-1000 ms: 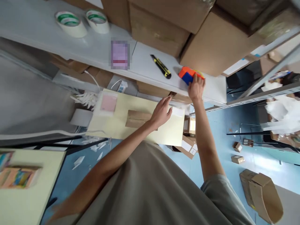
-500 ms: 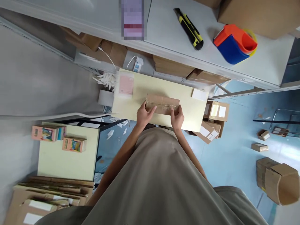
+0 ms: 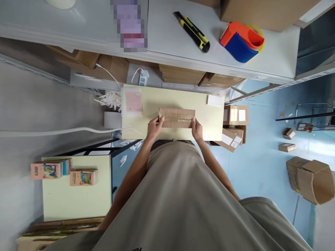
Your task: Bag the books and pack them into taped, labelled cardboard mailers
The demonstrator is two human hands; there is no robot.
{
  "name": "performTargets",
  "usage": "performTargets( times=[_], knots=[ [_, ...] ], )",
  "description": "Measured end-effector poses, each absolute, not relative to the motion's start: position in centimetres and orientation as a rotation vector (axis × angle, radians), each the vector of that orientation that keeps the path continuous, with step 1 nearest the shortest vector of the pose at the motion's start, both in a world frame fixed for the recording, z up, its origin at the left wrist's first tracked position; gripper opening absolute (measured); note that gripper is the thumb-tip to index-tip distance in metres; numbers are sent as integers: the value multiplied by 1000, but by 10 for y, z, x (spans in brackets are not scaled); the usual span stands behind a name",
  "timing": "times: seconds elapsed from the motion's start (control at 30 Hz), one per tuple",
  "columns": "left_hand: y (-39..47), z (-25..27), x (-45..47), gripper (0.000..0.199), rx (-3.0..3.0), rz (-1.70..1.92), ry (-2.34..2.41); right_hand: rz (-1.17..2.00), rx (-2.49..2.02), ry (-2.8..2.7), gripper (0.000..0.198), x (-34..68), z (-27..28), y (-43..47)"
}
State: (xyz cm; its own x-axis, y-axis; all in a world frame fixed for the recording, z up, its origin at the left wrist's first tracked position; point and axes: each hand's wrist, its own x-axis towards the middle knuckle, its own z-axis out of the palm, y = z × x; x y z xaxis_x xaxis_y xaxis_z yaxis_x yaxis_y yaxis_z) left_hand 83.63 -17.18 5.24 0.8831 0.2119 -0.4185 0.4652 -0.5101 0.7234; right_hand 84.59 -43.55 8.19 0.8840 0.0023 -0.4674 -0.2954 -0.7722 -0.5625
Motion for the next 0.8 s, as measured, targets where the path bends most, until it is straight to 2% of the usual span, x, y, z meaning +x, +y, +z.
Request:
performTargets(
  times=[0.17,0.3,0.47,0.6,0.7,0.8],
  knots=[
    [-147,52,828,29,2005,-235,373,334,-2292,175,64,833,91,-450],
    [-144,45,828,41,1938,-182,346,227,-2263,118,59,832,88,-469],
    [-156,26,831,51,1972,-284,346,363,-2187,116,65,840,59,-481],
    [-165,9,827,41,2088,-537,397,613,-2177,228,68,838,32,-482],
    [-167,0,827,35,2083,-635,469,806,-2184,247,58,842,23,-485],
    [-164,-5,836,44,2083,-603,526,801,-2206,257,54,859,22,-490]
  ],
)
